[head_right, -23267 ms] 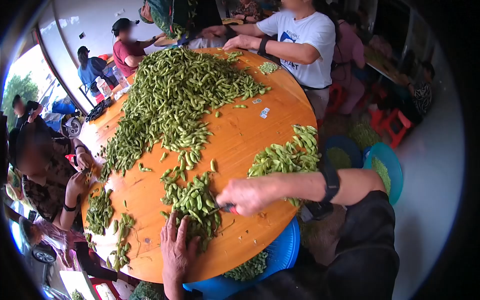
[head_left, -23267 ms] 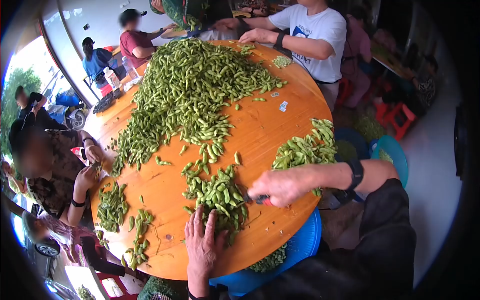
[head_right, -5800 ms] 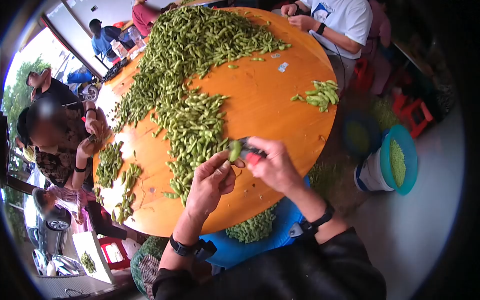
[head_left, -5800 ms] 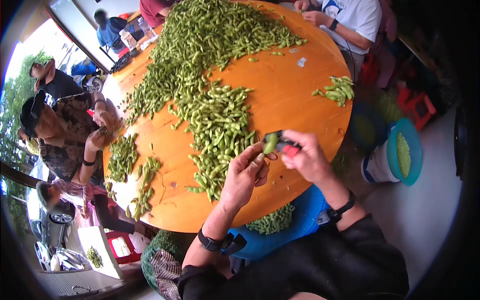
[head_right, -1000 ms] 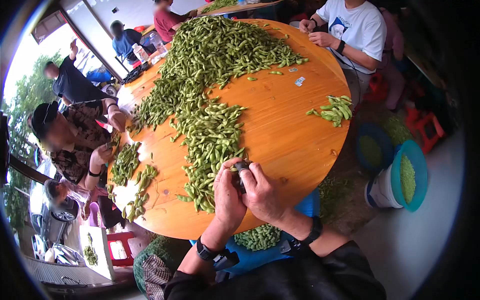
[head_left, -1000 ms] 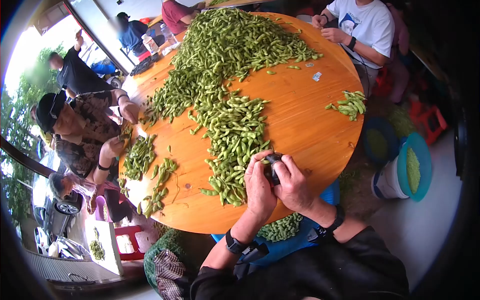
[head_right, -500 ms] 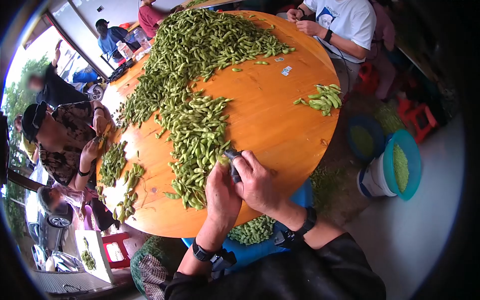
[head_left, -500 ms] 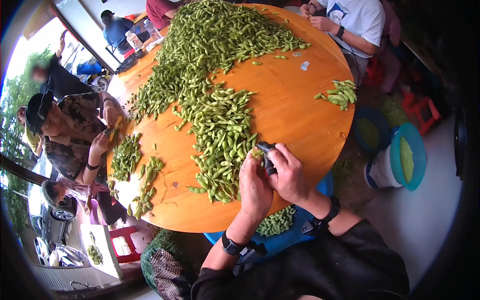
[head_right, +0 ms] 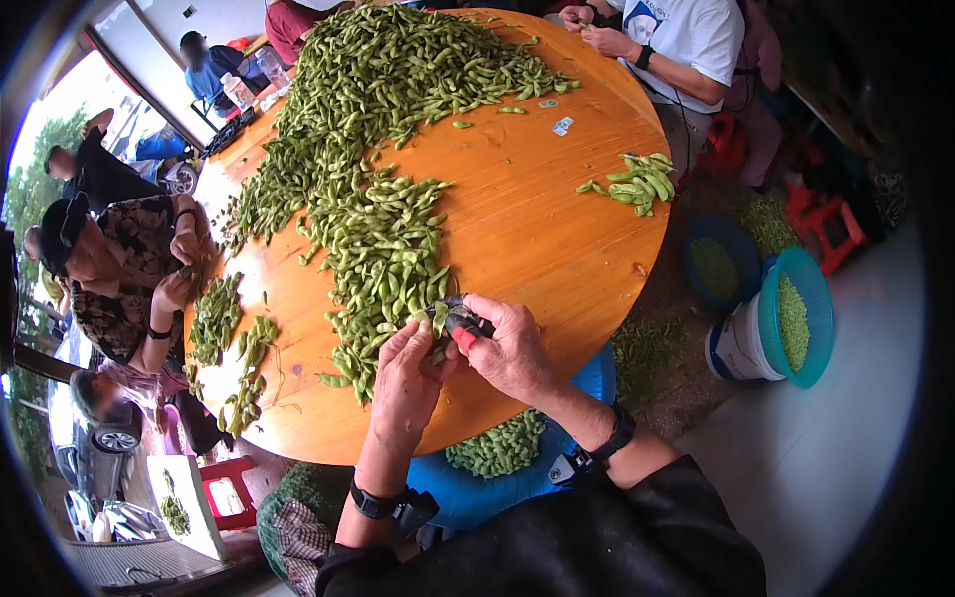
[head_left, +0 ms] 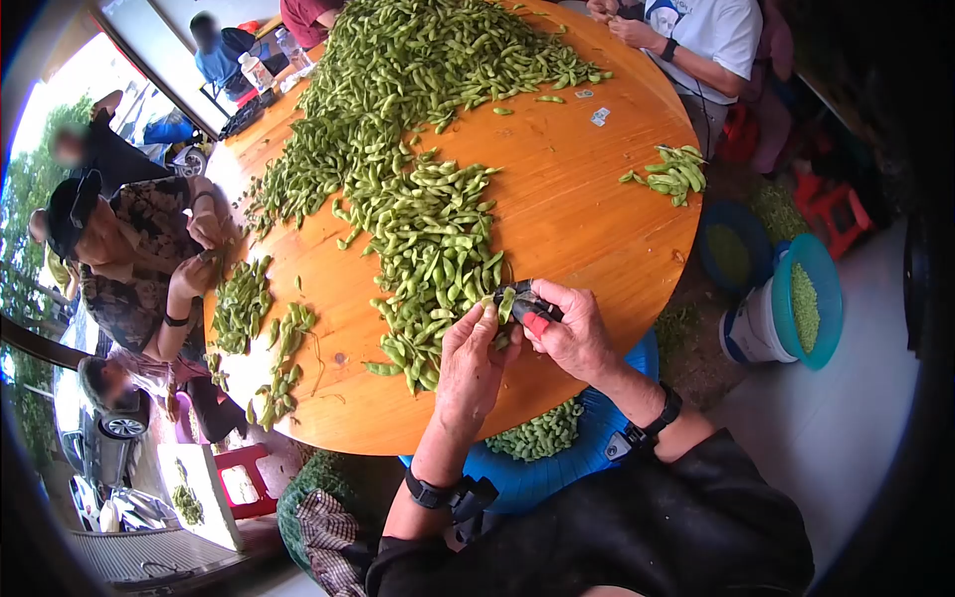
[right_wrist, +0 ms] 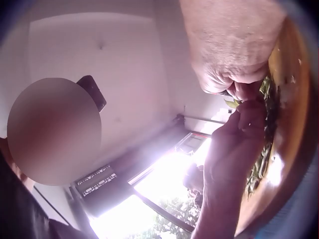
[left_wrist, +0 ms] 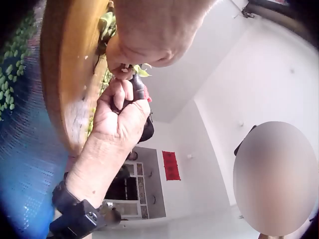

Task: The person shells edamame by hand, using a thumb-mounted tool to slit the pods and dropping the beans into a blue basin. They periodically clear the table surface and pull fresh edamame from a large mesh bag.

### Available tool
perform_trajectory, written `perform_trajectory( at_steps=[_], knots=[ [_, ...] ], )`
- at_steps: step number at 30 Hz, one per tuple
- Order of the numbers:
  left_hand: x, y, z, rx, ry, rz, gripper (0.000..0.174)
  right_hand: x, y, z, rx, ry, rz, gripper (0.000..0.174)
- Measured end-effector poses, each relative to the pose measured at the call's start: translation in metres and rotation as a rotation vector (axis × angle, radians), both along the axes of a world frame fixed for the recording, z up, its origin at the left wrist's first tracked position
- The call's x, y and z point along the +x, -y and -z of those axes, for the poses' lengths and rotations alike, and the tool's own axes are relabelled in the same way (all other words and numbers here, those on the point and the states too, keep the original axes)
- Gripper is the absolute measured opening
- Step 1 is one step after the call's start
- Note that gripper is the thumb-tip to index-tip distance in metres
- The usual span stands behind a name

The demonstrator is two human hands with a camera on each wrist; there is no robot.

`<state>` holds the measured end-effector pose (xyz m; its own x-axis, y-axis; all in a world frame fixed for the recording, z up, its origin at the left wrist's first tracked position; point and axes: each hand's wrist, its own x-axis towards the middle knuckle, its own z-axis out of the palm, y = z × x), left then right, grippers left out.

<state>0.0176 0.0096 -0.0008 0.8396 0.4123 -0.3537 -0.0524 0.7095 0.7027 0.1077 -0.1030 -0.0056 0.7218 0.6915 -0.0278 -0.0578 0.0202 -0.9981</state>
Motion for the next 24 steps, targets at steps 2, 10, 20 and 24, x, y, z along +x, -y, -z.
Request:
perform_trajectory(
  at_steps=[2, 10, 20, 24],
  knots=[
    [0.000, 0.000, 0.002, -0.026, -0.004, -0.031, 0.014, 0.000, 0.000, 0.000, -0.022, 0.026, 0.006, 0.016],
    [-0.003, 0.010, 0.004, 0.499, -0.105, 0.188, 0.019, 0.007, 0.001, -0.007, -0.013, 0.737, 0.066, 0.028],
    [-0.033, 0.008, -0.009, 0.404, -0.002, 0.535, 0.027, 0.035, 0.060, -0.038, 0.021, 0.060, 0.113, 0.017],
    [-0.051, 0.005, -0.003, 1.020, 0.412, 0.823, 0.020, 0.087, 0.100, -0.033, -0.460, 0.538, 0.390, 0.026]
  ],
)
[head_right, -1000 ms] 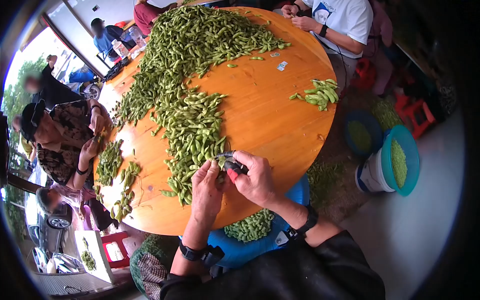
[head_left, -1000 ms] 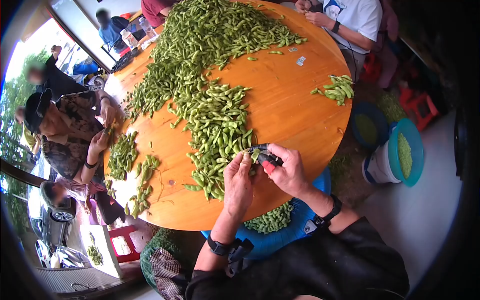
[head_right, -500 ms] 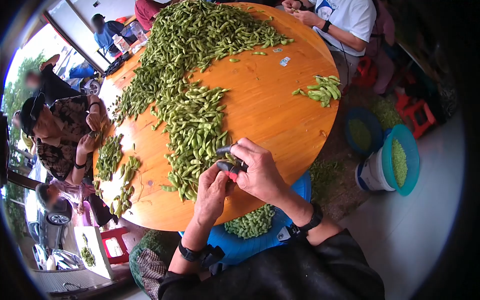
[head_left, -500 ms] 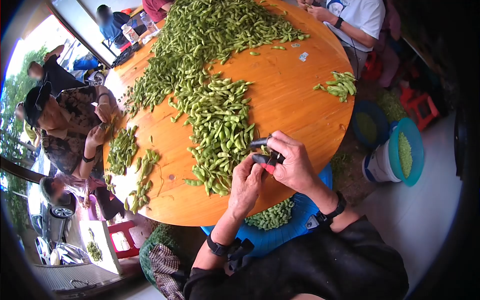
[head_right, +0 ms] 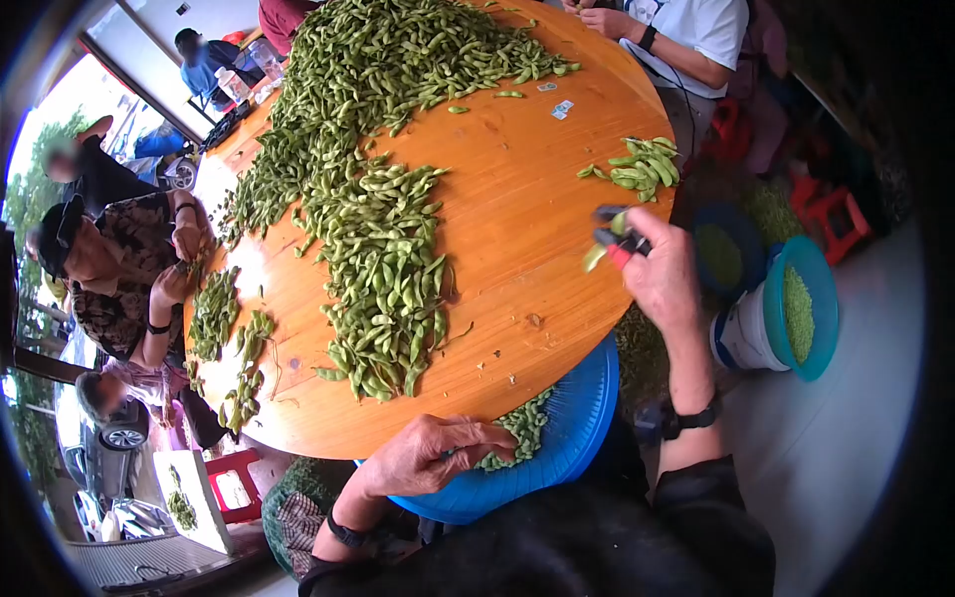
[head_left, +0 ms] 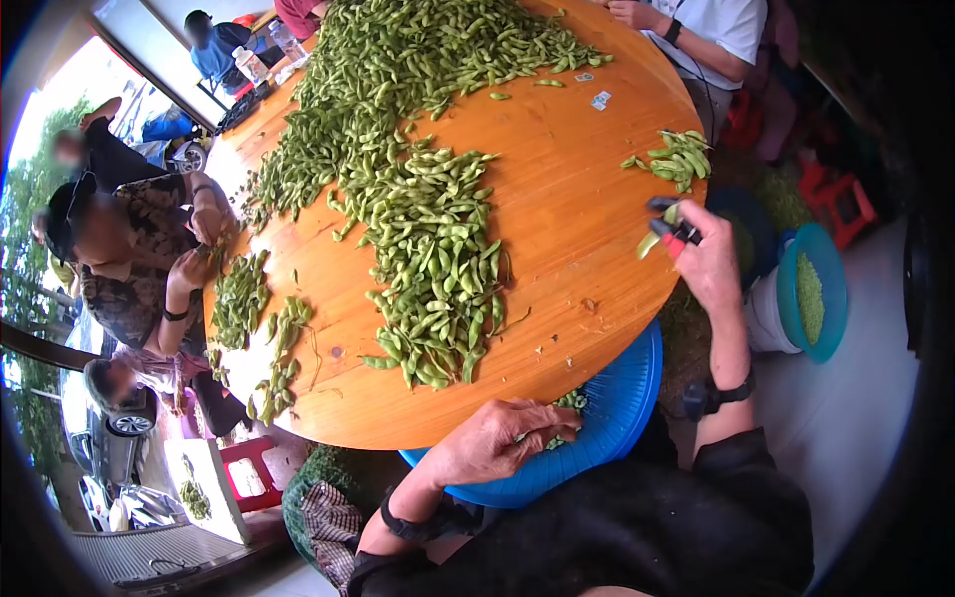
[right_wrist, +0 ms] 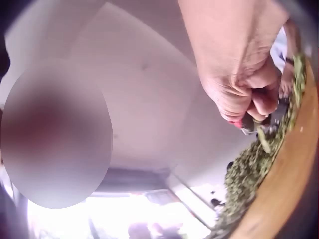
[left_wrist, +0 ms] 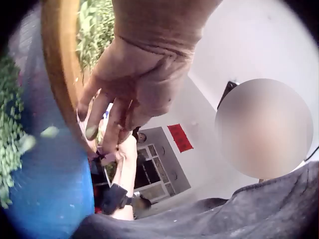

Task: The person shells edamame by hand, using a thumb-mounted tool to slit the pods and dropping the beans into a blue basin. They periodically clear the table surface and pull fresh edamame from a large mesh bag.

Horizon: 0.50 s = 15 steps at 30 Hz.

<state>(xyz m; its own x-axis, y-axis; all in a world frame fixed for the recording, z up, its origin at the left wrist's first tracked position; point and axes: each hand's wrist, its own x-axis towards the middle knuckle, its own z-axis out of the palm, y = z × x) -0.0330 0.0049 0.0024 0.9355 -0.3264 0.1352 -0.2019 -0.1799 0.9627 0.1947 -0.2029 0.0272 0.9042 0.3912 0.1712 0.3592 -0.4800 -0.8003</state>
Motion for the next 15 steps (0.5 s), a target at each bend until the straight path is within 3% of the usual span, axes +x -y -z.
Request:
perform_trajectory(
  at_steps=[1, 3, 5, 7, 11, 13, 15],
  knots=[
    [0.000, -0.005, -0.002, 0.000, -0.002, -0.004, 0.020, 0.007, 0.005, -0.001, -0.225, 0.176, 0.105, 0.030],
    [0.010, -0.022, -0.012, 0.399, 0.105, -0.402, 0.023, 0.022, 0.017, 0.018, -0.297, 0.506, 0.157, 0.040],
    [0.034, -0.039, -0.022, 0.611, 0.145, -0.722, 0.013, 0.011, 0.016, 0.008, -0.223, 0.385, 0.144, 0.037],
    [0.058, -0.051, -0.013, 0.799, 0.178, -0.864, 0.010, -0.001, 0.010, 0.006, -0.158, 0.386, 0.103, 0.037],
    [0.071, -0.048, -0.005, 0.994, 0.056, -0.907, 0.017, -0.024, -0.009, 0.002, -0.056, 0.308, -0.007, 0.038],
    [0.065, -0.055, -0.002, 0.999, 0.033, -0.907, 0.016, -0.032, -0.023, 0.006, 0.022, 0.309, -0.079, 0.035],
    [0.057, -0.065, -0.002, 0.866, 0.061, -0.897, 0.014, -0.039, -0.032, 0.007, 0.008, 0.140, -0.170, 0.036]
  ],
)
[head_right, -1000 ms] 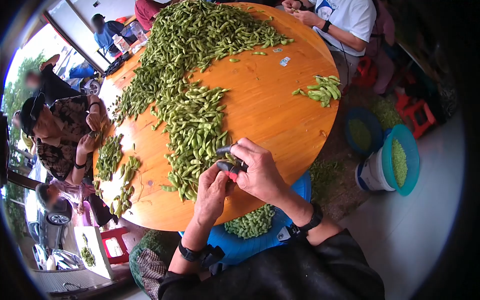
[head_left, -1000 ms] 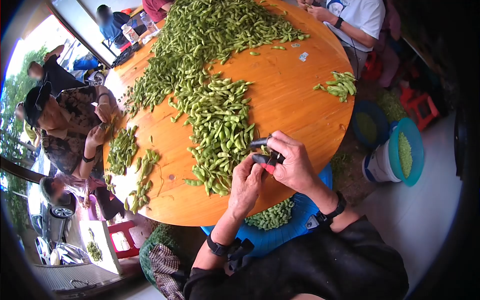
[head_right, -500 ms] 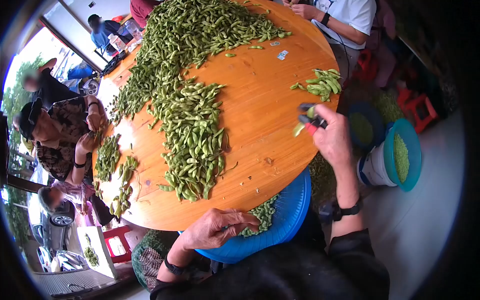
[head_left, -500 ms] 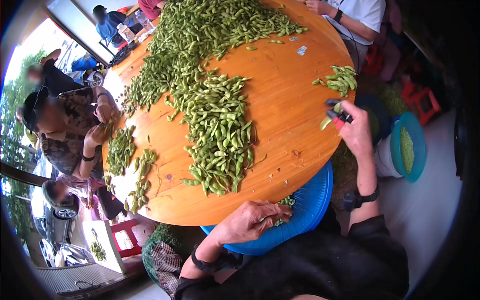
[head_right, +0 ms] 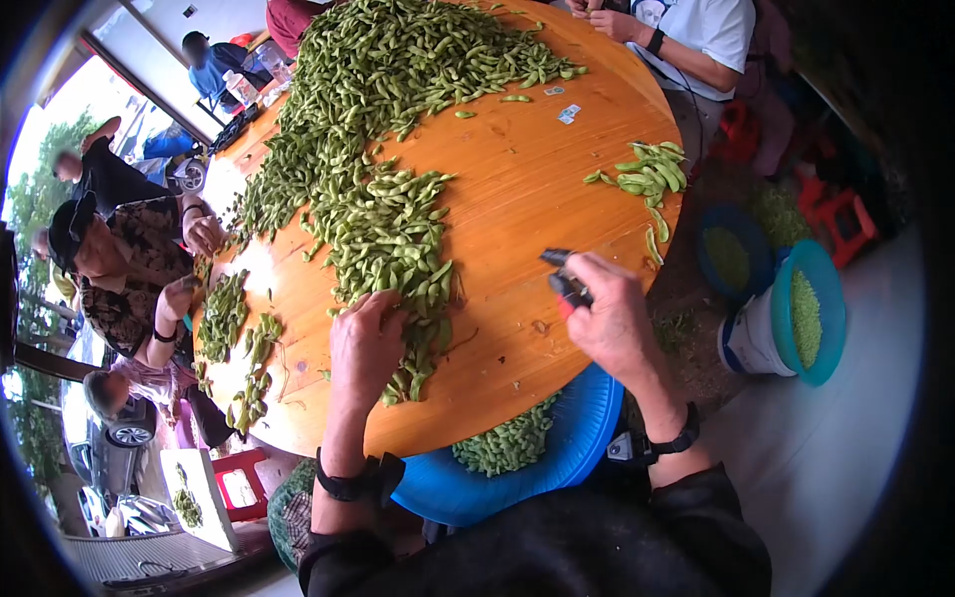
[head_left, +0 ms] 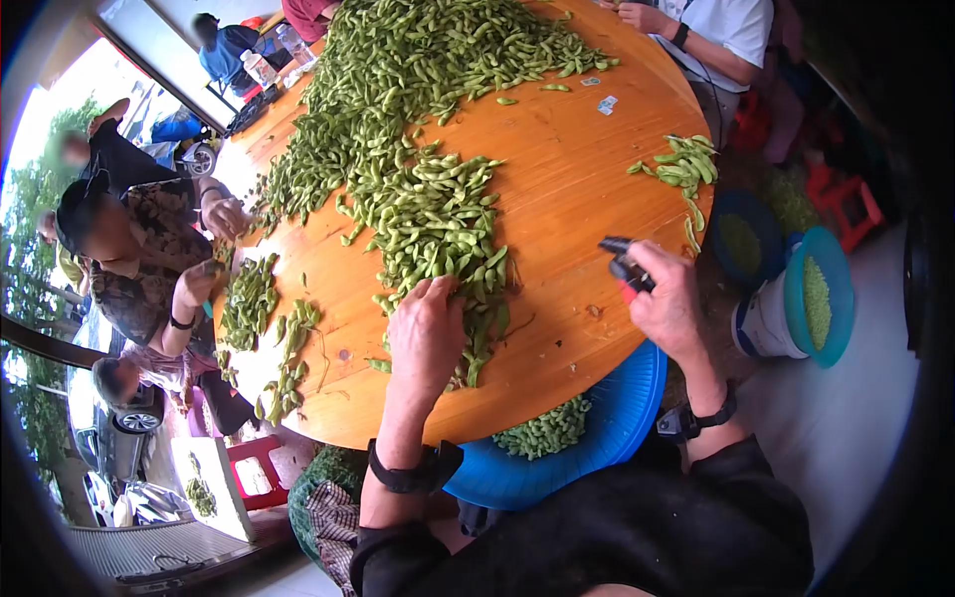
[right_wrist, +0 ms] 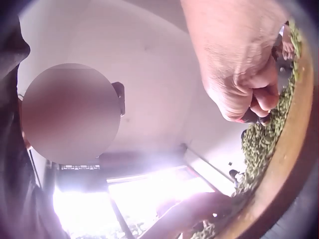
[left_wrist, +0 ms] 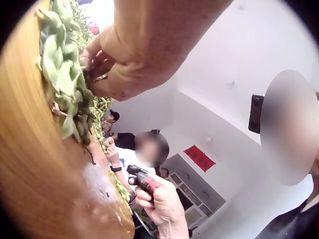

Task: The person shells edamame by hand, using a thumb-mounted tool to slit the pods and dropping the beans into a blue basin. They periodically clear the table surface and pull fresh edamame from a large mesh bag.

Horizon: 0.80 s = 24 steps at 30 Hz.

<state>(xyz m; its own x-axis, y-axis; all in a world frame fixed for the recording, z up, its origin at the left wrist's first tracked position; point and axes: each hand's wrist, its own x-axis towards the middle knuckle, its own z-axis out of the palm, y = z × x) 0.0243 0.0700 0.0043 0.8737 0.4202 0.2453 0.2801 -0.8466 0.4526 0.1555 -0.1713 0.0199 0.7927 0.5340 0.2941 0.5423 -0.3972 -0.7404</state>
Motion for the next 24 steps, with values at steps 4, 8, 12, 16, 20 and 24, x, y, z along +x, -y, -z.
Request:
perform_trajectory(
  at_steps=[4, 8, 12, 16, 20, 24],
  knots=[
    [-0.009, 0.003, -0.008, -0.326, 0.142, -0.012, 0.010, -0.010, -0.026, 0.002, 0.132, -0.144, -0.250, 0.038],
    [-0.011, 0.022, -0.005, -1.200, 0.390, 0.048, 0.007, -0.024, -0.050, -0.002, 0.188, -0.744, -0.374, 0.023],
    [-0.009, 0.045, -0.004, -1.296, 0.427, 0.040, 0.004, -0.039, -0.059, 0.005, 0.592, -1.140, -0.525, 0.012],
    [-0.011, 0.054, 0.007, -1.156, 0.524, 0.075, 0.009, -0.038, -0.057, 0.018, 0.590, -1.216, -0.572, 0.023],
    [-0.018, 0.057, 0.009, -1.039, 0.541, 0.114, 0.014, -0.041, -0.058, 0.012, 0.563, -1.061, -0.564, 0.022],
    [-0.017, 0.054, 0.016, -1.437, 0.584, 0.168, 0.017, -0.038, -0.055, 0.008, 0.578, -1.098, -0.610, 0.022]
  ],
)
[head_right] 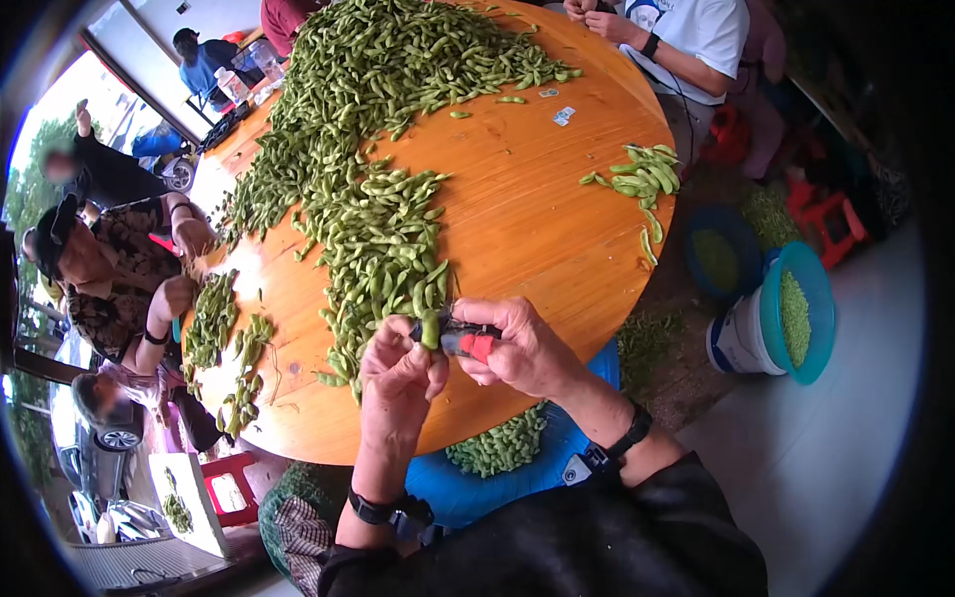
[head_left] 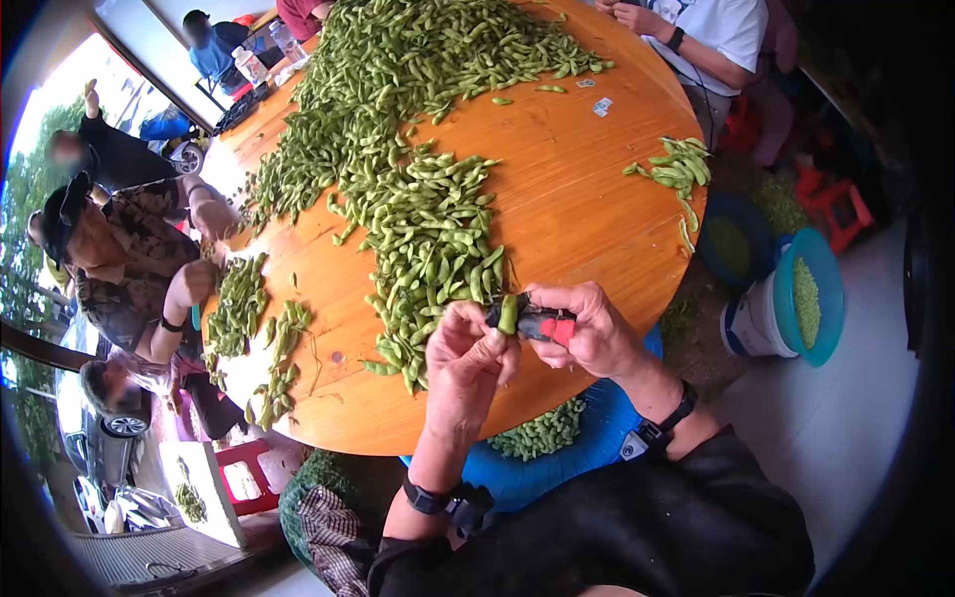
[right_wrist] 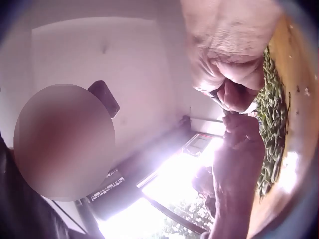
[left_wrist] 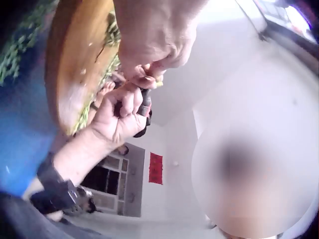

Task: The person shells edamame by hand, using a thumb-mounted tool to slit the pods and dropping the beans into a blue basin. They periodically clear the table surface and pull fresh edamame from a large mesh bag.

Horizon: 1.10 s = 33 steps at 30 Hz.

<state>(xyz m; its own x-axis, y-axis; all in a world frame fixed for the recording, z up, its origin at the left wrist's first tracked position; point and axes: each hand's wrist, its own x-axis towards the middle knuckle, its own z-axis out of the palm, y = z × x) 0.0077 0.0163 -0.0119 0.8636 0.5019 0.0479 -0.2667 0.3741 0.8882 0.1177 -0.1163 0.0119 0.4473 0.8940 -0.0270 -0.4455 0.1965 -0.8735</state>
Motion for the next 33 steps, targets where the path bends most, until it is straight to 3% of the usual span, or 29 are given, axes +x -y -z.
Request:
perform_trajectory(
  at_steps=[2, 4, 7, 8, 9, 11, 12, 14, 16, 19, 20, 22, 23, 24, 25, 28, 31, 33],
  knots=[
    [-0.001, 0.003, 0.002, -0.583, 0.137, 0.272, 0.027, 0.003, 0.005, 0.001, 0.048, -0.075, -0.041, 0.021],
    [-0.002, 0.004, 0.007, -0.605, 0.146, 0.295, 0.031, 0.008, 0.009, 0.001, 0.096, -0.147, -0.086, 0.021],
    [0.000, 0.007, -0.014, -0.426, 0.031, 0.286, 0.030, 0.011, 0.012, -0.002, -0.092, 0.001, -0.100, 0.018],
    [0.001, 0.006, -0.013, -0.426, 0.030, 0.286, 0.030, 0.009, 0.011, -0.009, -0.143, 0.362, -0.015, 0.017],
    [0.001, 0.004, -0.012, -0.188, -0.059, 0.266, 0.029, 0.007, 0.010, -0.013, -0.191, 0.721, 0.071, 0.016],
    [-0.001, 0.001, -0.014, 0.236, -0.228, 0.214, 0.023, 0.001, 0.009, -0.010, -0.185, 0.804, 0.117, 0.015],
    [-0.001, 0.000, -0.020, 0.238, -0.230, 0.213, 0.023, 0.000, 0.009, -0.009, -0.181, 0.890, 0.169, 0.014],
    [-0.003, -0.001, -0.037, 0.657, -0.398, 0.245, 0.021, 0.000, 0.009, -0.006, -0.154, 0.896, 0.187, 0.016],
    [-0.007, -0.010, -0.033, 0.685, -0.404, 0.319, 0.027, 0.002, 0.012, -0.005, -0.204, 0.931, 0.159, 0.015],
    [-0.012, -0.013, -0.022, 0.296, -0.329, 0.404, 0.035, -0.001, 0.011, -0.004, -0.236, 0.940, 0.176, 0.016],
    [-0.011, -0.011, -0.023, 0.295, -0.330, 0.403, 0.035, -0.005, 0.010, -0.005, -0.236, 0.939, 0.174, 0.016],
    [-0.006, -0.001, -0.022, -0.184, -0.281, 0.314, 0.038, -0.015, 0.006, -0.006, -0.256, 1.008, 0.322, 0.022],
    [-0.004, 0.006, -0.022, -0.205, -0.286, 0.235, 0.035, -0.021, 0.004, -0.001, -0.255, 1.083, 0.347, 0.031],
    [-0.005, 0.011, -0.014, -0.207, -0.286, 0.234, 0.035, -0.028, 0.002, 0.001, -0.256, 1.083, 0.344, 0.031],
    [-0.006, 0.014, 0.000, 0.283, -0.279, 0.099, 0.031, -0.035, 0.000, 0.002, -0.254, 1.168, 0.355, 0.028],
    [-0.003, 0.028, 0.000, 0.518, -0.362, -0.051, 0.023, -0.044, -0.001, 0.003, -0.273, 1.318, 0.330, 0.031],
    [0.005, 0.038, 0.002, -0.284, -0.203, -0.080, 0.026, -0.043, 0.001, 0.005, -0.251, 1.343, 0.376, 0.035],
    [0.007, 0.045, -0.005, -0.399, -0.156, -0.061, 0.027, -0.036, 0.002, 0.006, -0.298, 1.194, 0.479, 0.035]
  ],
)
